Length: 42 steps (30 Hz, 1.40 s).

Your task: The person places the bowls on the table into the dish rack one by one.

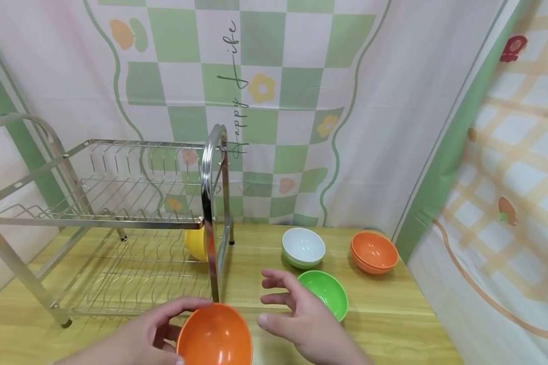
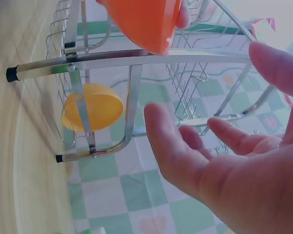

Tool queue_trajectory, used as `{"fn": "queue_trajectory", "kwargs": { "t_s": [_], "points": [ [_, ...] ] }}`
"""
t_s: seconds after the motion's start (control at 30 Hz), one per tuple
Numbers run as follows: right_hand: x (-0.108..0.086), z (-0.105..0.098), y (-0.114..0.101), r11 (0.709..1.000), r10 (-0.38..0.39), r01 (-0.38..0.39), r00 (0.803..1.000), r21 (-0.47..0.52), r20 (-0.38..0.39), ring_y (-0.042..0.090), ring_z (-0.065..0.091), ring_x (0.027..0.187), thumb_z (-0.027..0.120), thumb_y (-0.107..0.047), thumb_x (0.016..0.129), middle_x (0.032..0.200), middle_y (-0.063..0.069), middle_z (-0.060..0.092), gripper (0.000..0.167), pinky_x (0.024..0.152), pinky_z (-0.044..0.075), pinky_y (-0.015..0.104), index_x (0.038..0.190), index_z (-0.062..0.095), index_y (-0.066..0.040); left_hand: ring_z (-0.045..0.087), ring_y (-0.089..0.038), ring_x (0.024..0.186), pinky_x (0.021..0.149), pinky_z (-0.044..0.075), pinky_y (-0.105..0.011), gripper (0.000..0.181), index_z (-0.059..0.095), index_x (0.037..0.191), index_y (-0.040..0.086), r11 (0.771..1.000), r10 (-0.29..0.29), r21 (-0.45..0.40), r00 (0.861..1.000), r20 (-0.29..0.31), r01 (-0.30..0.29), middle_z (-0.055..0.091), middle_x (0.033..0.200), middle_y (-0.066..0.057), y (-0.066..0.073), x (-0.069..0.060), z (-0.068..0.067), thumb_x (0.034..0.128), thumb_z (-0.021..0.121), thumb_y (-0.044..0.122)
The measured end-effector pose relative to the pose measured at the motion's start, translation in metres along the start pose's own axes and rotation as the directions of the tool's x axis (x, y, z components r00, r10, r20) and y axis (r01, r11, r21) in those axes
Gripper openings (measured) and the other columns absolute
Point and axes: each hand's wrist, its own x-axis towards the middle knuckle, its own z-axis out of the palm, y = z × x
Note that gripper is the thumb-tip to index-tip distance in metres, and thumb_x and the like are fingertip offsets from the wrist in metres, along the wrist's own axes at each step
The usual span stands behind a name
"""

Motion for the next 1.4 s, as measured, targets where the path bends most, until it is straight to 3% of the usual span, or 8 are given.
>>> {"fn": "queue_trajectory", "kwargs": {
  "t_s": [0.17,0.27,0.5,0.7,0.9,1.07,1.23,1.4],
  "points": [
    [0.013,0.013,-0.003,0.993,-0.053,0.040,0.992,-0.107,-0.116,0.037,0.051,0.122,0.075,-0.014,0.090,0.131,0.018,0.050,0.059,0.093,0.053,0.036,0.142,0.047,-0.009,0.061,-0.032,0.090,0.071,0.057,-0.045,0.068,0.058,0.136,0.031,0.987,-0.045,0.153,0.998,-0.039,0.050,0.056,0.123,-0.011,0.004,-0.005,-0.009,0.0776,0.081,0.004],
    [0.023,0.022,-0.005,0.988,-0.103,0.083,0.982,-0.128,-0.158,0.034,0.053,0.120,0.077,-0.013,0.087,0.129,0.016,0.053,0.057,0.094,0.053,0.035,0.137,0.051,-0.009,0.061,-0.032,0.087,0.069,0.057,-0.044,0.069,0.057,0.136,0.034,0.970,-0.038,0.239,0.997,-0.061,0.052,0.055,0.125,-0.010,0.008,-0.009,-0.015,0.0776,0.082,0.007],
    [0.048,0.040,-0.011,0.971,-0.234,0.222,0.960,-0.090,-0.155,0.032,0.051,0.123,0.076,-0.003,0.084,0.136,0.012,0.052,0.056,0.096,0.052,0.038,0.135,0.053,-0.008,0.061,-0.029,0.081,0.063,0.054,-0.041,0.068,0.054,0.138,0.035,0.920,-0.018,0.389,0.996,-0.092,0.053,0.056,0.120,-0.008,0.016,-0.018,-0.026,0.0780,0.083,0.019],
    [0.065,0.050,-0.013,0.959,-0.284,0.282,0.950,-0.028,-0.128,0.031,0.051,0.122,0.073,0.003,0.085,0.136,0.011,0.052,0.056,0.096,0.051,0.042,0.136,0.051,-0.006,0.060,-0.026,0.085,0.069,0.051,-0.043,0.068,0.051,0.141,0.033,0.873,0.012,0.485,0.992,-0.126,0.051,0.053,0.131,-0.006,0.023,-0.020,-0.034,0.0805,0.082,0.028],
    [0.074,0.053,-0.011,0.957,-0.290,0.291,0.950,-0.013,-0.118,0.033,0.054,0.117,0.070,0.003,0.086,0.125,0.018,0.056,0.049,0.095,0.052,0.041,0.131,0.053,-0.005,0.060,-0.026,0.084,0.068,0.051,-0.042,0.068,0.050,0.142,0.032,0.859,0.019,0.510,0.992,-0.127,0.049,0.052,0.132,-0.006,0.028,-0.019,-0.039,0.0815,0.081,0.031],
    [0.079,0.055,-0.007,0.964,-0.265,0.258,0.951,-0.068,-0.159,0.031,0.057,0.111,0.069,-0.001,0.089,0.115,0.018,0.059,0.037,0.091,0.054,0.040,0.123,0.055,-0.005,0.059,-0.026,0.084,0.066,0.051,-0.043,0.070,0.050,0.142,0.032,0.841,0.041,0.538,0.987,-0.155,0.050,0.050,0.136,-0.006,0.030,-0.019,-0.039,0.0801,0.082,0.032],
    [0.085,0.057,-0.004,0.959,-0.279,0.263,0.939,-0.100,-0.200,0.029,0.059,0.105,0.069,-0.001,0.090,0.108,0.017,0.060,0.028,0.085,0.055,0.039,0.114,0.055,-0.006,0.058,-0.025,0.081,0.063,0.050,-0.041,0.069,0.053,0.139,0.037,0.815,0.076,0.578,0.979,-0.191,0.050,0.051,0.134,-0.006,0.032,-0.021,-0.040,0.0776,0.084,0.034],
    [0.088,0.057,0.001,0.944,-0.321,0.298,0.927,-0.140,-0.194,0.027,0.061,0.101,0.067,0.001,0.091,0.104,0.015,0.062,0.025,0.082,0.057,0.038,0.110,0.053,-0.008,0.058,-0.024,0.078,0.061,0.051,-0.039,0.071,0.053,0.140,0.033,0.790,0.111,0.612,0.970,-0.217,0.047,0.054,0.129,-0.004,0.034,-0.023,-0.043,0.0765,0.085,0.035]
  ]
}}
